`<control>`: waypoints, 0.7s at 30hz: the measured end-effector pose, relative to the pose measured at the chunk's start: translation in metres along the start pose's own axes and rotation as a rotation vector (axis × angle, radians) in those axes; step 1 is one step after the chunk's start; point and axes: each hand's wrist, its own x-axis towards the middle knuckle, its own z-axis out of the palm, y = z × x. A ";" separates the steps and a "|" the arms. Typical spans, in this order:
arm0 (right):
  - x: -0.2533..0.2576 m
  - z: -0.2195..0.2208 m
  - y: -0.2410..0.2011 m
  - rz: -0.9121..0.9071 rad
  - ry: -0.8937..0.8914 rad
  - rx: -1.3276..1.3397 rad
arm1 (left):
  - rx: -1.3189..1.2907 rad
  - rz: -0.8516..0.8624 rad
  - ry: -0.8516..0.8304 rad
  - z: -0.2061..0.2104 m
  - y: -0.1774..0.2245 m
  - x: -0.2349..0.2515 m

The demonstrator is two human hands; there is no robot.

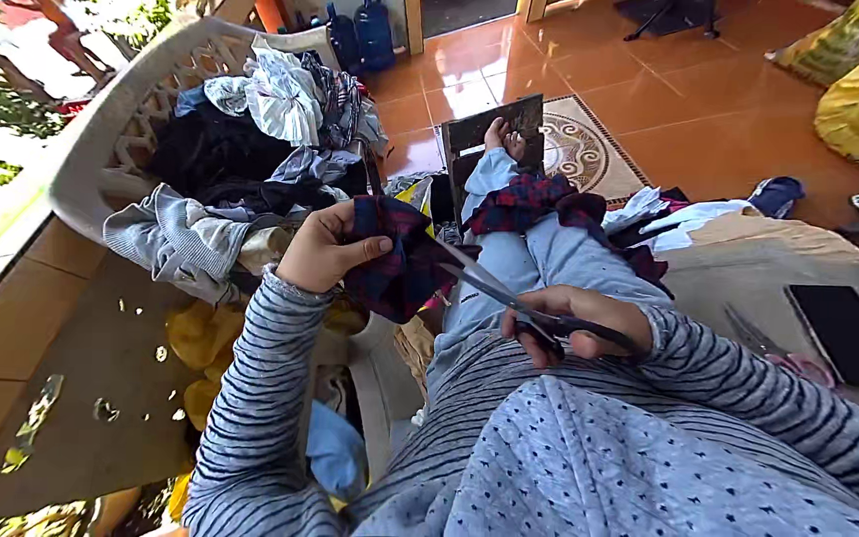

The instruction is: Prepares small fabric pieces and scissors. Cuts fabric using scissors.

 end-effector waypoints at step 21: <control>-0.023 -0.020 0.013 -0.138 -0.077 0.388 | -0.079 0.038 0.372 -0.040 -0.004 0.001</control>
